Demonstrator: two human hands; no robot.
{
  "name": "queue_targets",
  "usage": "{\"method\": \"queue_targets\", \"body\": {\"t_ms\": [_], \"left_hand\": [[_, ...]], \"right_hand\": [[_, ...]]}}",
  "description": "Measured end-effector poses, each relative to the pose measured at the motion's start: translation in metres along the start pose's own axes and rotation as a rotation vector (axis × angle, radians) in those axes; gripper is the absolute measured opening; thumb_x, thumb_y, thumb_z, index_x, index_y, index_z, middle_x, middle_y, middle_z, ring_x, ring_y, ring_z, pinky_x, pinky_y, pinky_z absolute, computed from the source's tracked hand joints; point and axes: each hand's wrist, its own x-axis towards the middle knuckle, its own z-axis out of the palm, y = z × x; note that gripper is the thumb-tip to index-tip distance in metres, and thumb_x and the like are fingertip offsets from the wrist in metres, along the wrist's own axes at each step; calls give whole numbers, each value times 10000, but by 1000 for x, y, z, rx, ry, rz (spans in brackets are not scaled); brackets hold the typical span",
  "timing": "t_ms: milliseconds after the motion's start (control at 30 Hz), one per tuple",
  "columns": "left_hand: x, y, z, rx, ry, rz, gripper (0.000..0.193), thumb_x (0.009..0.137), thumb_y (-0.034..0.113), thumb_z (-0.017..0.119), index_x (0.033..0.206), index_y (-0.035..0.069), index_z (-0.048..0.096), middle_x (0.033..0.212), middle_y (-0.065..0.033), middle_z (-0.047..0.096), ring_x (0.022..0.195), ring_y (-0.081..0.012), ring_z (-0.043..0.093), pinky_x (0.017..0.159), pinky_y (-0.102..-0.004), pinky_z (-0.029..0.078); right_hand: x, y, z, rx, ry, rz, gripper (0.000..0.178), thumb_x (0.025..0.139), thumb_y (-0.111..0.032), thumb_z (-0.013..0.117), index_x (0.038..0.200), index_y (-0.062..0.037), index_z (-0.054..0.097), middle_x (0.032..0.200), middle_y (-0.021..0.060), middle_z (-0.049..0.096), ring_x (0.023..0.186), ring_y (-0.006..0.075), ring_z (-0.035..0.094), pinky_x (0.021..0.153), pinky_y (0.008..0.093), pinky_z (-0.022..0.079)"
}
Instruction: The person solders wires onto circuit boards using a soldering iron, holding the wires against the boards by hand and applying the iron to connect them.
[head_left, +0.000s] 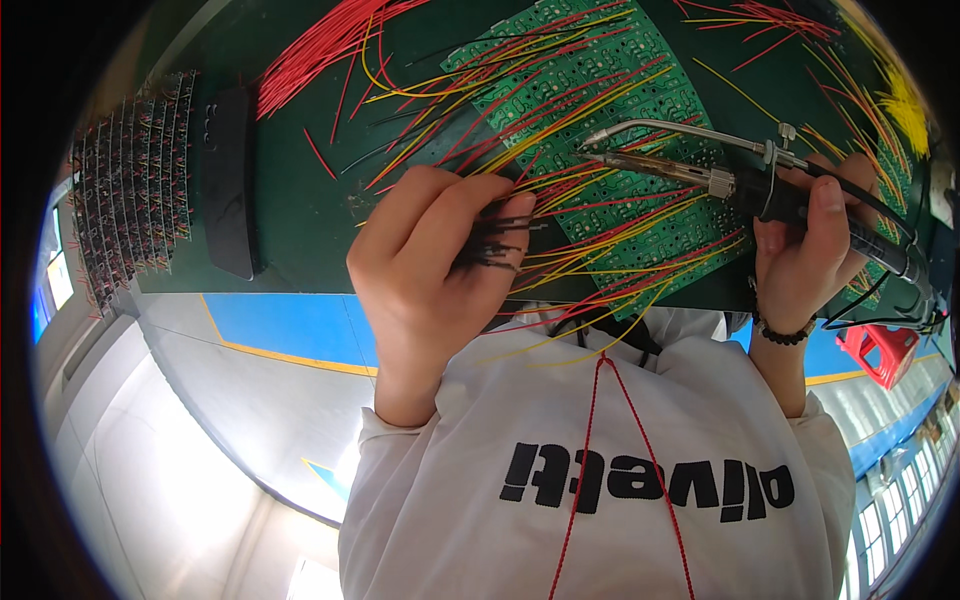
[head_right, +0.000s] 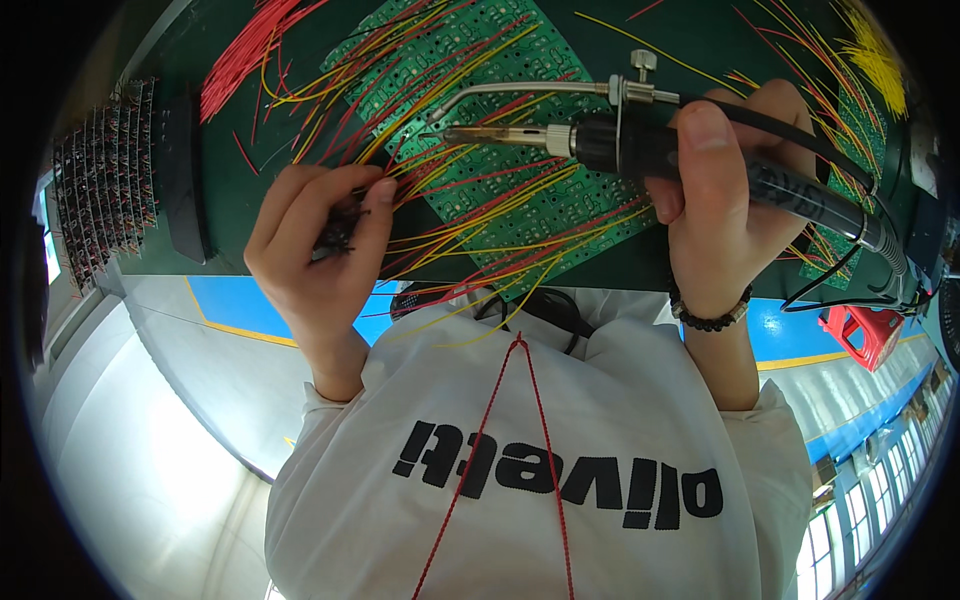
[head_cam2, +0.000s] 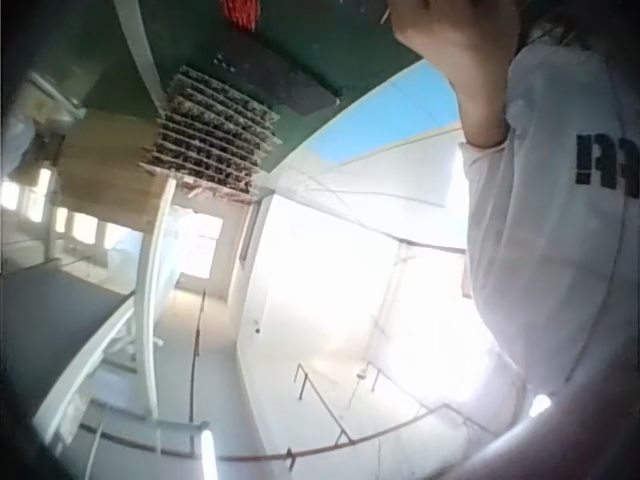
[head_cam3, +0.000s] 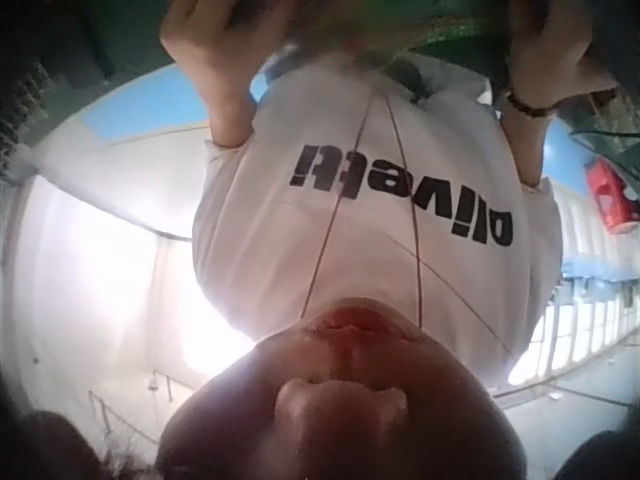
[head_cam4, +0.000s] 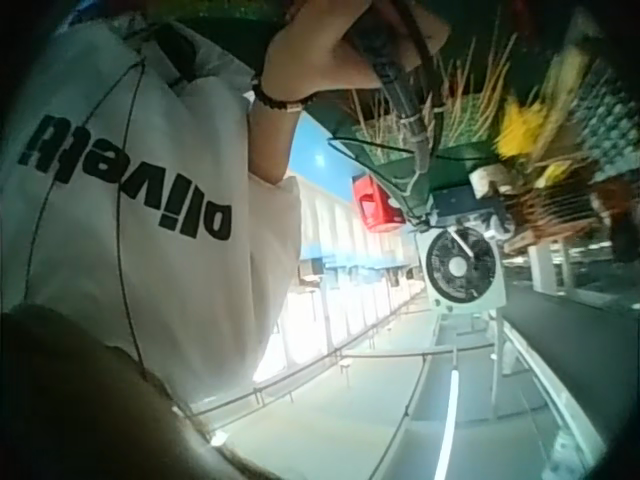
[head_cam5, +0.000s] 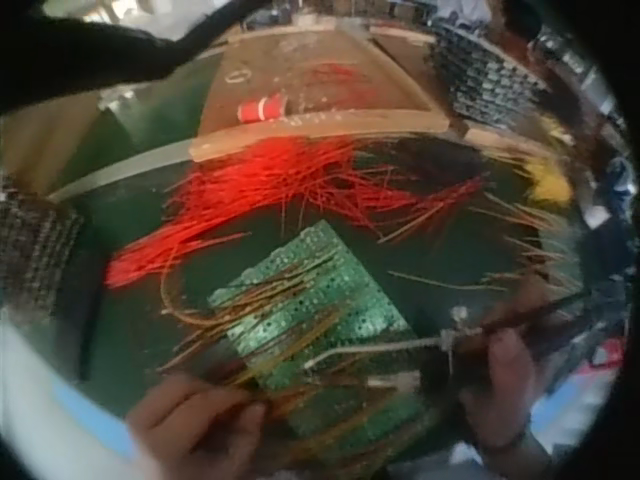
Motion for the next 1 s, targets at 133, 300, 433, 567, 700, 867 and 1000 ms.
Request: {"method": "queue_targets", "body": {"t_ms": [133, 300, 433, 567, 700, 867, 1000], "left_hand": [[0, 1, 2, 4, -51, -54, 167, 602, -14, 682, 743, 30, 604, 666, -47, 533, 527, -167, 534, 452, -259, 428], [3, 3, -1, -21, -44, -39, 167, 616, -33, 678, 759, 18, 607, 691, -57, 554, 555, -180, 546, 484, -254, 440], [2, 3, 0, -102, 65, -57, 155, 648, -37, 683, 783, 6, 620, 709, -70, 574, 597, -168, 555, 513, -241, 440], [0, 6, -5, -45, 100, -120, 153, 660, -37, 686, 797, 1, 628, 714, -74, 582, 599, -148, 546, 507, -230, 432], [-3, 0, -9, -93, 196, -67, 136, 666, -55, 680, 780, -19, 616, 723, -93, 591, 582, -137, 533, 472, -218, 412], [-1, -7, -12, -91, 272, 83, 160, 636, -59, 701, 762, -19, 612, 682, -95, 587, 552, -133, 538, 429, -212, 400], [-5, -12, 5, -77, 172, 123, 182, 586, -27, 722, 741, 24, 643, 632, -62, 561, 507, -151, 540, 420, -217, 408]], "right_hand": [[1, 0, -3, 22, -9, 23, 229, 759, -108, 598, 667, -40, 400, 539, 21, 427, 347, 46, 319, 298, 184, 277], [0, -2, -1, 49, 1, 26, 226, 759, -111, 603, 678, -41, 404, 547, 24, 436, 354, 48, 329, 302, 183, 282], [1, -3, -1, 25, 25, 23, 227, 756, -111, 606, 678, -41, 405, 552, 29, 442, 356, 50, 333, 303, 183, 283], [1, -1, -3, 11, 30, 28, 219, 750, -103, 604, 677, -39, 407, 558, 32, 446, 357, 51, 337, 302, 183, 283], [1, 0, -1, -11, 30, 44, 213, 750, -108, 595, 676, -38, 408, 559, 35, 449, 355, 52, 336, 299, 184, 281], [0, 1, 6, -19, 42, 29, 219, 752, -139, 589, 679, -29, 415, 557, 37, 450, 348, 61, 342, 291, 187, 275], [-1, 0, 10, -8, 29, 49, 208, 753, -138, 583, 680, -19, 428, 567, 40, 460, 345, 68, 348, 289, 189, 277]]}}
